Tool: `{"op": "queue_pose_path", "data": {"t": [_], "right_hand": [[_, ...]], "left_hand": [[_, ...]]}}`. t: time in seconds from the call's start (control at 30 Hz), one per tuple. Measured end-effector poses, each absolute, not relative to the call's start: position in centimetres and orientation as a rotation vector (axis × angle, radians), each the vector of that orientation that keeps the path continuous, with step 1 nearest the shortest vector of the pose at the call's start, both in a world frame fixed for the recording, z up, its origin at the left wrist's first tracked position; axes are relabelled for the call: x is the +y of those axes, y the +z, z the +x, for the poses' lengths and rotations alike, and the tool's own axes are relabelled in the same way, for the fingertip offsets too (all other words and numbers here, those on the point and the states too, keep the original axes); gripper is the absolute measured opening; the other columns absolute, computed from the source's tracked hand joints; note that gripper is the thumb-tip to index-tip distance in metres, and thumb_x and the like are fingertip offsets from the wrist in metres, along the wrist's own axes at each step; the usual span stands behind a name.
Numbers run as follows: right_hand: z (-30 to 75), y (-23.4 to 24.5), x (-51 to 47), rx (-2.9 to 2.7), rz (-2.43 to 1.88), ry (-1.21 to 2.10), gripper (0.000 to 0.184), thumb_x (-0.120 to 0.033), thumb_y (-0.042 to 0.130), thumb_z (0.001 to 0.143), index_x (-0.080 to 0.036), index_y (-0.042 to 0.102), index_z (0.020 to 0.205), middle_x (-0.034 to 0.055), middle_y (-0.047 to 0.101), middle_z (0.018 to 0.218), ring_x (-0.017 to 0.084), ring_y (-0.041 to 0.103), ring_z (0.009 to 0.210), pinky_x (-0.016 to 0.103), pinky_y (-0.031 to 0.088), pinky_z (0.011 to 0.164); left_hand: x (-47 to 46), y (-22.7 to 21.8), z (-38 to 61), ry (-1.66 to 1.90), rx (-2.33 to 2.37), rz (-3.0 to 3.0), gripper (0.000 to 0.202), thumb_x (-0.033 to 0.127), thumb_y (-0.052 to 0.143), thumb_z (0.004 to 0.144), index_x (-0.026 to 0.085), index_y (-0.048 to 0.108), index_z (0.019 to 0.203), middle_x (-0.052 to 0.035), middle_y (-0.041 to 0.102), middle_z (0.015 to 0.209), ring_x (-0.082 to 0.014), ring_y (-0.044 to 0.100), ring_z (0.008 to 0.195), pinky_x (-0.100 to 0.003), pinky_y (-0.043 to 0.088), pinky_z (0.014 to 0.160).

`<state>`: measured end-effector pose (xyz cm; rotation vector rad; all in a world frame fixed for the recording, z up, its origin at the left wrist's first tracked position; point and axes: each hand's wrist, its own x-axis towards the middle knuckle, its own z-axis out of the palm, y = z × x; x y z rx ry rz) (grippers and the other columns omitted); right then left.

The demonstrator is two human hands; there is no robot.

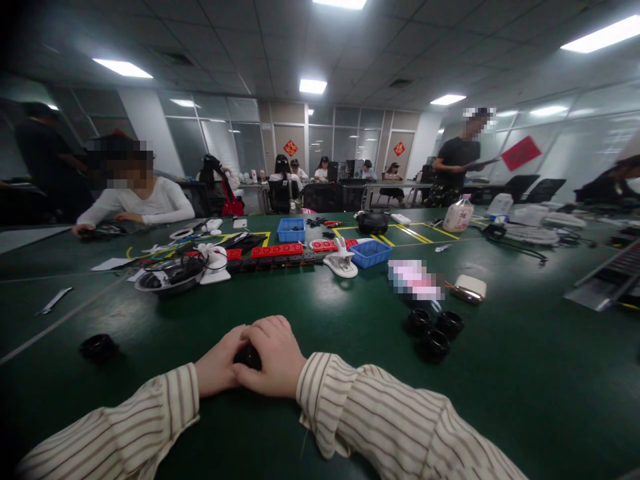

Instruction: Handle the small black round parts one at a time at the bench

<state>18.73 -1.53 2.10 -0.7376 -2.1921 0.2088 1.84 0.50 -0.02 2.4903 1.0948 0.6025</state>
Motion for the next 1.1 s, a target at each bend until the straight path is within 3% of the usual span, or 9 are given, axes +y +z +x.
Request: {"op": "queue_pose_path", "data": {"t": [0.17, 0.3, 0.47, 0.57, 0.7, 0.87, 1.0, 1.1], "right_hand": [[18.6, 2.0, -1.5, -2.222, -1.012, 0.18, 0.037, -0.045, 0.067, 0.068, -0.016, 0.053, 0.085, 0.0027, 0.049, 0.085, 0.017, 0.042, 0.082, 0.031, 0.032, 0.076], [18.5, 1.9, -1.4, -2.27, -1.061, 0.203, 0.027, -0.036, 0.067, 0.071, -0.016, 0.054, 0.083, 0.0016, 0.048, 0.084, 0.015, 0.043, 0.082, 0.03, 0.031, 0.076], [18.5, 2.0, -1.4, -2.285, -0.955, 0.272, 0.016, -0.027, 0.063, 0.073, -0.016, 0.055, 0.082, 0.0017, 0.052, 0.084, 0.015, 0.046, 0.082, 0.029, 0.032, 0.077], [18.6, 2.0, -1.5, -2.273, -0.8, 0.331, 0.015, -0.017, 0.056, 0.07, -0.016, 0.054, 0.085, 0.0028, 0.054, 0.085, 0.016, 0.048, 0.082, 0.029, 0.034, 0.077], [18.6, 2.0, -1.8, -2.243, -0.57, 0.389, 0.031, -0.011, 0.043, 0.062, -0.014, 0.051, 0.092, 0.005, 0.055, 0.087, 0.016, 0.049, 0.083, 0.029, 0.038, 0.079], [18.6, 2.1, -1.9, -2.217, -0.619, 0.305, 0.035, -0.019, 0.051, 0.063, -0.013, 0.05, 0.097, 0.008, 0.053, 0.099, 0.019, 0.046, 0.091, 0.034, 0.035, 0.086], [18.6, 2.0, -1.7, -2.211, -0.836, 0.224, 0.04, -0.036, 0.066, 0.066, -0.014, 0.051, 0.096, 0.0066, 0.051, 0.095, 0.02, 0.044, 0.089, 0.033, 0.035, 0.081], [18.5, 1.9, -1.6, -2.257, -0.941, 0.216, 0.04, -0.044, 0.067, 0.068, -0.015, 0.051, 0.09, 0.0047, 0.05, 0.09, 0.018, 0.044, 0.085, 0.032, 0.034, 0.077]], "left_hand": [[-0.3, 0.4, 2.5, 0.609, 1.243, 2.505, 0.041, 0.032, 0.066, 0.064, 0.018, 0.053, 0.1, -0.0071, 0.057, 0.104, -0.0269, 0.051, 0.102, -0.052, 0.023, 0.102], [-0.1, 0.3, 2.6, 0.629, 1.229, 2.471, 0.032, 0.024, 0.066, 0.06, 0.018, 0.054, 0.089, -0.0057, 0.058, 0.099, -0.0252, 0.052, 0.097, -0.05, 0.024, 0.103], [0.5, 0.1, 2.2, 0.634, 1.154, 2.427, 0.032, 0.019, 0.069, 0.057, 0.016, 0.056, 0.087, -0.0053, 0.057, 0.098, -0.0255, 0.051, 0.1, -0.052, 0.018, 0.104], [0.8, 0.4, 1.9, 0.614, 1.048, 2.377, 0.032, 0.013, 0.067, 0.057, 0.016, 0.057, 0.087, -0.0049, 0.056, 0.098, -0.0243, 0.051, 0.097, -0.046, 0.03, 0.099], [1.2, 0.4, 1.5, 0.578, 0.963, 2.357, 0.035, 0.012, 0.068, 0.056, 0.017, 0.059, 0.09, -0.0037, 0.056, 0.099, -0.0226, 0.053, 0.097, -0.036, 0.042, 0.091], [1.1, -0.3, 1.5, 0.593, 1.049, 2.442, 0.058, 0.025, 0.074, 0.052, 0.017, 0.054, 0.107, -0.007, 0.053, 0.108, -0.0279, 0.049, 0.102, -0.043, 0.037, 0.095], [0.7, -0.1, 1.6, 0.487, 1.084, 2.545, 0.048, 0.032, 0.069, 0.061, 0.018, 0.054, 0.105, -0.0085, 0.054, 0.111, -0.0294, 0.047, 0.107, -0.052, 0.024, 0.102], [0.5, 0.2, 1.8, 0.504, 1.079, 2.551, 0.046, 0.027, 0.066, 0.064, 0.019, 0.051, 0.108, -0.008, 0.056, 0.108, -0.0272, 0.047, 0.107, -0.051, 0.019, 0.104]]}}
